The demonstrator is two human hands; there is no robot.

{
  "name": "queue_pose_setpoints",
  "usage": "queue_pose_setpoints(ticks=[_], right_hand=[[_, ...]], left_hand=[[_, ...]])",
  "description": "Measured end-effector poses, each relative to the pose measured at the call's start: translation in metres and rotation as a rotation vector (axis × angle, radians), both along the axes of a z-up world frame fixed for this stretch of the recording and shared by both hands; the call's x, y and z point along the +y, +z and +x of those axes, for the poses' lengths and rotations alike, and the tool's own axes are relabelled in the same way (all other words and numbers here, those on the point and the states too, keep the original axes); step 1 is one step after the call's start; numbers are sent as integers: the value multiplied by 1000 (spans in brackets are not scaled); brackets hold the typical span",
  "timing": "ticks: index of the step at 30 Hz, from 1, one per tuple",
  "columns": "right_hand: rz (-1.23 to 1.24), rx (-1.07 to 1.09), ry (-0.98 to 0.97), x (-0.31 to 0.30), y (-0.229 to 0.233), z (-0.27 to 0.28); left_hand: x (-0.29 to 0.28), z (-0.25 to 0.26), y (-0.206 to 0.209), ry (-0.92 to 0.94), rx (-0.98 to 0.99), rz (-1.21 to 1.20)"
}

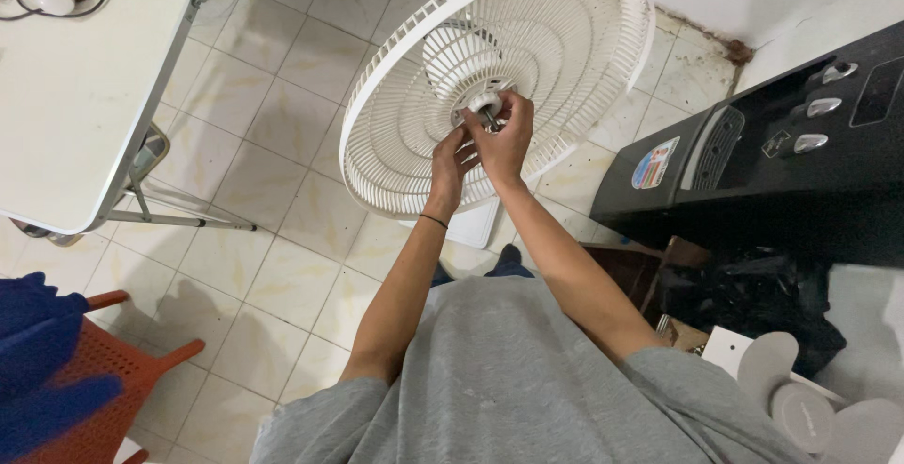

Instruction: The person assembles a standing fan by attaching the front grille, inserting the fan blade, and securing it with a plastic nut. The person then attaches the rear grille and tightens the central nut to complete the assembly.

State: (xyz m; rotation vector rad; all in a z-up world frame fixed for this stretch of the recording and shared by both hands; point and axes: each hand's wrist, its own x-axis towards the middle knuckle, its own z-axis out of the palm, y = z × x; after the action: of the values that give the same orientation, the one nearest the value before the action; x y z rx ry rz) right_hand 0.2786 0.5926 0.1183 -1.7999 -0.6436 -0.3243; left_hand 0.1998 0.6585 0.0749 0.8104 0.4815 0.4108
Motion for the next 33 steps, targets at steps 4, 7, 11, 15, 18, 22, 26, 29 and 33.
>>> queue_pose_setpoints(ticks=[4, 7, 11, 15, 18, 22, 26, 29, 33], right_hand=[[31, -17, 19, -6, 6, -3], [39, -17, 29, -12, 5, -9], [154, 106, 138, -20, -6, -12], [374, 296, 326, -41, -25, -7], [623, 648, 423, -56, -35, 6], [711, 922, 432, -73, -35, 24], [797, 1107, 581, -80, -29, 34], [798, 1181, 613, -85, -25, 37], [747, 1182, 663, -96, -22, 47]], left_hand=[[-4, 3, 5, 7, 7, 0], [-7, 3, 9, 15, 41, -18], [-6, 2, 19, 20, 26, -37], [-10, 2, 23, 10, -36, -3], [-15, 5, 22, 31, 7, 11], [-25, 8, 15, 83, 32, 101], [-37, 12, 9, 121, 30, 116], [-43, 17, 7, 169, 14, 85], [-38, 24, 12, 177, -141, -469]])
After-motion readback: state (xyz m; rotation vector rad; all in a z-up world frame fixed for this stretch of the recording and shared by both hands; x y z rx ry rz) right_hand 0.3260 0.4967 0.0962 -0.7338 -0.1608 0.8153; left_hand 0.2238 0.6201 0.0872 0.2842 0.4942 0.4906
